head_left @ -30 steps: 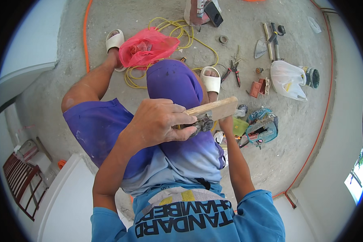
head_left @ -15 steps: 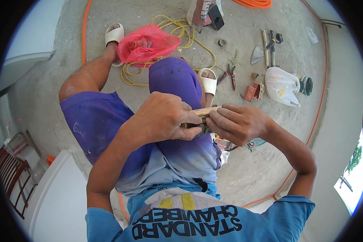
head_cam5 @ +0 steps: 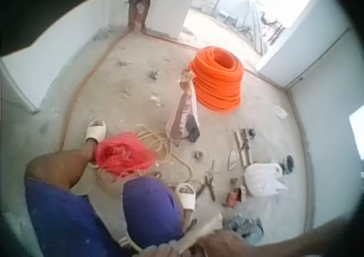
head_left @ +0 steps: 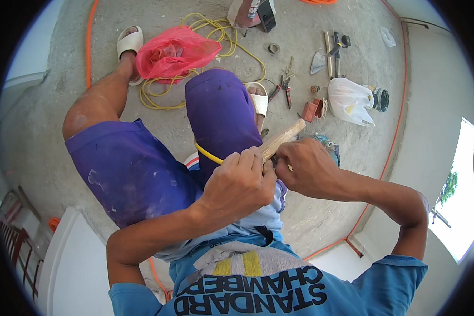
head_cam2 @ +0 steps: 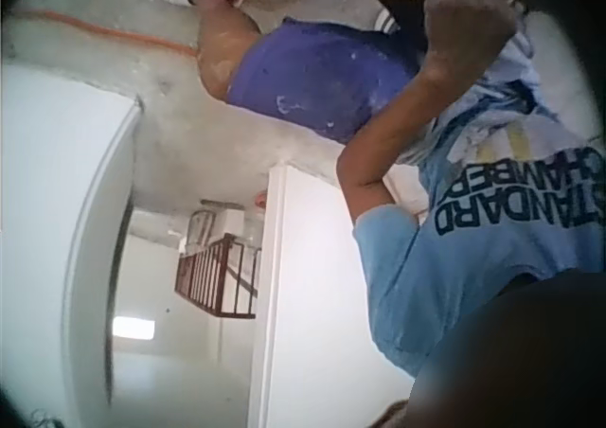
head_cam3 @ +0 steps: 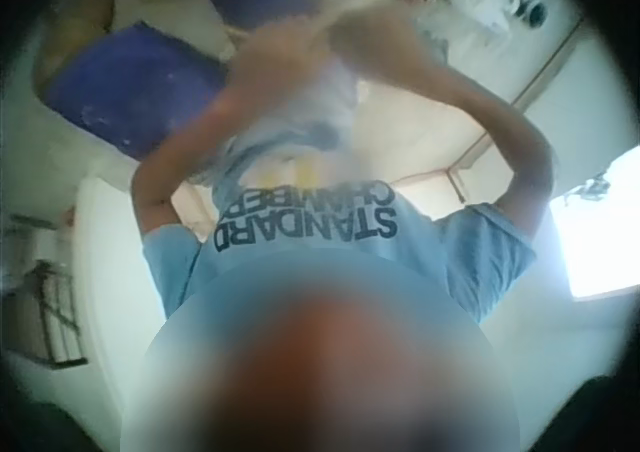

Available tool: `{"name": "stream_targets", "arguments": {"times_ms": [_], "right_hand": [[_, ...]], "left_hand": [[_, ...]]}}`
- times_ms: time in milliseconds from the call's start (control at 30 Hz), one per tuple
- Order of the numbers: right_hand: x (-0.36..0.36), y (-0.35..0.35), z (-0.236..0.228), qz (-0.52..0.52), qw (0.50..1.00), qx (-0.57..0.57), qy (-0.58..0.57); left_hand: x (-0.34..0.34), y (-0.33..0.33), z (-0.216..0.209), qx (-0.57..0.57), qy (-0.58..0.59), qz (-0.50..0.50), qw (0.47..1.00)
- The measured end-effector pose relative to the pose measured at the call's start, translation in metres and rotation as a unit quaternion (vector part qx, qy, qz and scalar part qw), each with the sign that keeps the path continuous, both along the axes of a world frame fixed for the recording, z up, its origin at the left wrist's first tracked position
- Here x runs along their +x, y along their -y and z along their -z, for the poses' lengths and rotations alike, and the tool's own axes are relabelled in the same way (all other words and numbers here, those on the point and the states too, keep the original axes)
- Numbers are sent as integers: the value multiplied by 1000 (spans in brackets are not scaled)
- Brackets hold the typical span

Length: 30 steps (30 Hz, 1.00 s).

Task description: Assembling an electrical outlet and switch onto a wooden block using a screwdriver and pliers.

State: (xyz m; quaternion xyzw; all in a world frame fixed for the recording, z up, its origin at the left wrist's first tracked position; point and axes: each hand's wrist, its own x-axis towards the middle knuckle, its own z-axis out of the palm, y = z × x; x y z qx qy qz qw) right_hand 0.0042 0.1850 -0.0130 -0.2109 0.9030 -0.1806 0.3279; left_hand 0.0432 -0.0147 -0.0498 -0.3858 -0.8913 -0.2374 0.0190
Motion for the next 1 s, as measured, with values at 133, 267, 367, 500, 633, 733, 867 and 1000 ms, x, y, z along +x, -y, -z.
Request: {"name": "stream_targets", "arguments": {"times_ms": [133,267,367,500,633,733,867,1000], "right_hand": [[-11,-6,-5,273,889,49,365],[-11,-11,-11,285,908,-40,303],[-12,-12,-7,-168,974,-123,-87],[-20,-17,0,-264,952,-101,-116],[-27,-14,3,-172,975,-135,-37],[-30,-8,4,-109,983,-149,-5],[-29,-2,4,40,988,-114,94],[-21,-1,6,177,956,-113,206]], "left_hand": [[4,-4,1,-22,-17,6,1000],[-13,14,10,51,64,-15,996],[-24,26,13,35,104,10,994],[-27,32,12,49,152,-2,987],[-29,35,10,136,185,-11,973],[-26,32,6,174,175,-56,967],[-16,30,1,155,149,-132,968],[-10,26,5,142,114,-130,975]]}}
